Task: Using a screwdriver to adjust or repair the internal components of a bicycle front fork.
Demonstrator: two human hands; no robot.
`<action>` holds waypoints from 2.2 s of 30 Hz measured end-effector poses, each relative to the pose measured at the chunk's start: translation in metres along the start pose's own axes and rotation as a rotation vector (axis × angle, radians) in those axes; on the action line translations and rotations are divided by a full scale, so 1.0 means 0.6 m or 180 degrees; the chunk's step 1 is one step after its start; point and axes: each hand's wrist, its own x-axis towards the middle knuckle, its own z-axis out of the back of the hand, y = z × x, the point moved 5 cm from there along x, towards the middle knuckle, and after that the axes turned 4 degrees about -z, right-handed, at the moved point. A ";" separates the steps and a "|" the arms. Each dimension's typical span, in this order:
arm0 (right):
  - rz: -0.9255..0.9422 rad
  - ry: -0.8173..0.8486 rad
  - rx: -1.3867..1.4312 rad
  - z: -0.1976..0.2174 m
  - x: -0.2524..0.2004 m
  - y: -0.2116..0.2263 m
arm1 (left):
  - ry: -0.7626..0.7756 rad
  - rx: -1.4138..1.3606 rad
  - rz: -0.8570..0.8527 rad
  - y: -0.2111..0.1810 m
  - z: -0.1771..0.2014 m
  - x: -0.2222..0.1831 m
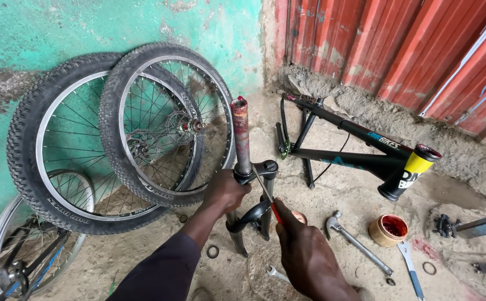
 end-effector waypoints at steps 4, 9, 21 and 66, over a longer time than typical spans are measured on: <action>0.0121 -0.0170 0.0310 0.004 -0.008 -0.002 | 0.0003 0.0253 0.0074 0.006 -0.003 0.003; 0.0254 -0.0327 0.0658 -0.016 0.000 -0.020 | -0.0043 0.0379 -0.0068 0.017 -0.009 0.015; 0.0559 -0.0420 0.1308 -0.034 0.010 -0.037 | -0.0039 0.0223 -0.0104 0.012 -0.009 0.011; 0.0039 -0.0147 0.0275 0.041 -0.016 -0.051 | 0.0478 -0.0478 -0.0341 0.013 -0.049 0.065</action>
